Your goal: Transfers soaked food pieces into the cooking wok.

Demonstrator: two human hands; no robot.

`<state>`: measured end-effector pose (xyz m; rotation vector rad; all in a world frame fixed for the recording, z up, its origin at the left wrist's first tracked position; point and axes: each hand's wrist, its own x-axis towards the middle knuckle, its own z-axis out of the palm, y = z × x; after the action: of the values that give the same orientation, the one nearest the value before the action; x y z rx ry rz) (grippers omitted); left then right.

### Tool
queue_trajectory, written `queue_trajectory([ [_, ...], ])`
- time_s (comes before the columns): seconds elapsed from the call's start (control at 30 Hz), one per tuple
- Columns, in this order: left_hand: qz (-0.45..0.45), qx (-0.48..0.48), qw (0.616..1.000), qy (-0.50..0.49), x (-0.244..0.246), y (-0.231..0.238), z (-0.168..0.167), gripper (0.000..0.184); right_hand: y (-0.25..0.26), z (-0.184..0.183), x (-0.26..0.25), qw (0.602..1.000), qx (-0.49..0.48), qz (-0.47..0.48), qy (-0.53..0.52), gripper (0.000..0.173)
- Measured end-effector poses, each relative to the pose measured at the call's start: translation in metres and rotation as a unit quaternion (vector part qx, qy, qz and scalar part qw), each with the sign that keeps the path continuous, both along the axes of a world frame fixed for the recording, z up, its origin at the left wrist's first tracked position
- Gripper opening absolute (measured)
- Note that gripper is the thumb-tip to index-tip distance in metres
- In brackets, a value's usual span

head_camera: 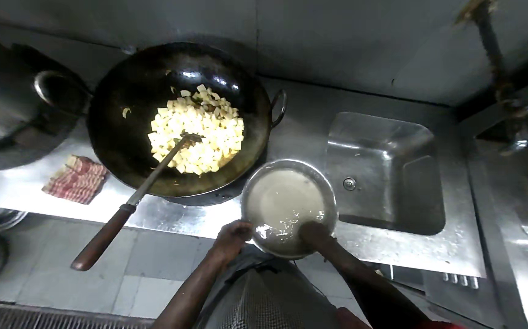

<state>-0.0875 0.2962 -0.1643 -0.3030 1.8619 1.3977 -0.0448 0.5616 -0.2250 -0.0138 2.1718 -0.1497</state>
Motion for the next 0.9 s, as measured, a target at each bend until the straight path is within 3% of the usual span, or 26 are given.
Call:
queue_trajectory([
  [0.37,0.017,-0.004,1.000,0.006,0.003,-0.003,0.001,0.022,0.029,0.032,0.006,0.977,-0.132,0.167,-0.012,0.018],
  [0.53,0.034,-0.012,0.999,0.003,0.007,-0.005,0.007,0.021,0.027,0.043,-0.009,0.977,-0.162,0.139,0.006,0.019],
  [0.67,0.022,-0.001,0.999,0.024,0.016,-0.009,0.002,0.023,0.008,0.092,-0.059,0.971,-0.219,0.057,0.077,0.024],
  [0.7,0.016,-0.001,0.999,0.033,0.019,-0.009,-0.003,0.024,0.000,0.108,-0.071,0.954,-0.265,0.008,0.137,0.026],
  [0.8,-0.001,-0.016,0.999,0.049,0.027,-0.008,-0.015,0.026,-0.025,0.148,-0.090,0.846,-0.403,-0.133,0.324,0.047],
  [0.9,-0.025,-0.043,0.997,0.061,0.032,-0.006,-0.026,0.029,-0.030,0.158,-0.088,0.795,-0.393,-0.144,0.438,0.046],
])
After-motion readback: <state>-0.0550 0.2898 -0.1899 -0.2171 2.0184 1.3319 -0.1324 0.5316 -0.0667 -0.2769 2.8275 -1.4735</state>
